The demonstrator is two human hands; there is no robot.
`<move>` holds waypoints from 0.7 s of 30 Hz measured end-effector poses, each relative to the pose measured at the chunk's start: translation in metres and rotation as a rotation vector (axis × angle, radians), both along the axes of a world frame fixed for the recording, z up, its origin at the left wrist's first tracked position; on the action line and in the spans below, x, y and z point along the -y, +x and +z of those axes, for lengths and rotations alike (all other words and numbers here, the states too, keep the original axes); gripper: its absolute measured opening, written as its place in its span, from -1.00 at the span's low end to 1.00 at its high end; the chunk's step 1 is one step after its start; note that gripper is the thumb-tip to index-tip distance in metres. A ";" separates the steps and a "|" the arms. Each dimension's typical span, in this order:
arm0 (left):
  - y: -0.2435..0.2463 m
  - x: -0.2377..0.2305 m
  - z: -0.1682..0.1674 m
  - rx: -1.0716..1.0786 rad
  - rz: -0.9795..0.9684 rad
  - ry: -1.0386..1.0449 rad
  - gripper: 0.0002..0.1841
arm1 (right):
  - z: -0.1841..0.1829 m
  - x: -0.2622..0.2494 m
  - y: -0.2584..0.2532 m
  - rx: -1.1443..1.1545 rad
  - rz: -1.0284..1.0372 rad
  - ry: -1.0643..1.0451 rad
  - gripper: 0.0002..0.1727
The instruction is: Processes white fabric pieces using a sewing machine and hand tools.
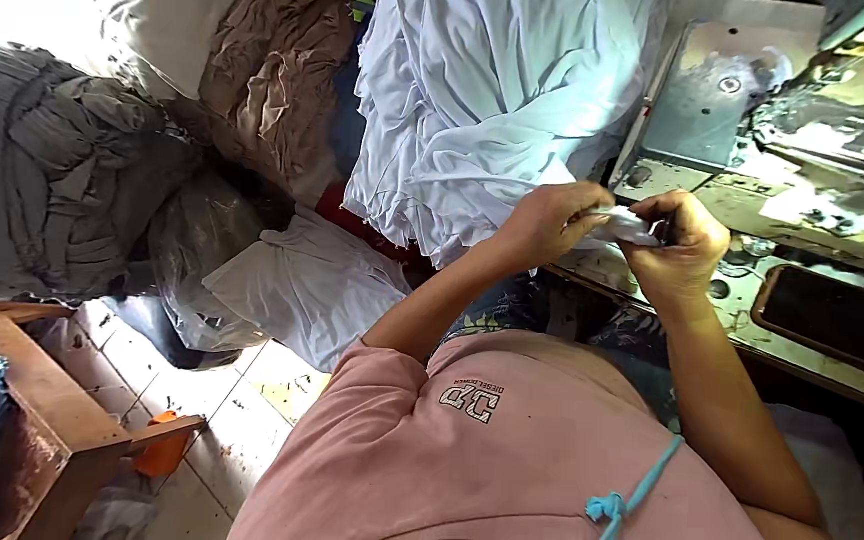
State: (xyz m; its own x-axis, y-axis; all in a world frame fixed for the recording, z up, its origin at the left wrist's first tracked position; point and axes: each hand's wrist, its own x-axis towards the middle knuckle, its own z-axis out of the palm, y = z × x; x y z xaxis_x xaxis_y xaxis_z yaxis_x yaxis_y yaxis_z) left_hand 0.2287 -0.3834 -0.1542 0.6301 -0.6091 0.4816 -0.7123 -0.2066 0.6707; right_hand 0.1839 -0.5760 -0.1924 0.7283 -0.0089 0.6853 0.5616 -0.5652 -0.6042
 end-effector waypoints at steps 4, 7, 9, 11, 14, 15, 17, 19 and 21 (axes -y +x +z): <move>0.003 0.004 0.023 0.134 0.043 -0.069 -0.84 | -0.009 0.006 -0.002 -0.095 -0.007 0.045 -0.75; 0.010 -0.004 0.030 0.256 0.082 0.027 -0.81 | -0.016 0.007 0.002 -0.123 0.111 0.257 -0.83; 0.012 -0.011 0.025 0.253 0.076 0.125 -0.78 | -0.013 0.012 0.004 -0.075 0.182 0.395 -0.83; 0.007 -0.013 0.021 0.221 0.044 0.169 -0.76 | -0.005 0.018 0.004 -0.003 0.220 0.445 -0.82; -0.004 -0.004 0.019 0.260 0.031 0.204 -0.76 | 0.010 0.022 0.000 0.064 0.234 0.412 -0.82; -0.006 0.001 0.020 0.296 0.048 0.210 -0.79 | 0.015 0.024 -0.001 0.065 0.233 0.405 -0.81; -0.008 0.008 0.026 0.379 0.107 0.237 -0.85 | 0.019 0.028 -0.002 0.073 0.229 0.406 -0.79; -0.009 0.013 0.033 0.398 0.107 0.233 -0.84 | 0.018 0.032 -0.002 0.088 0.178 0.384 -0.78; -0.006 0.019 0.034 0.309 0.014 0.148 -0.79 | 0.018 0.033 -0.004 0.103 0.116 0.345 -0.78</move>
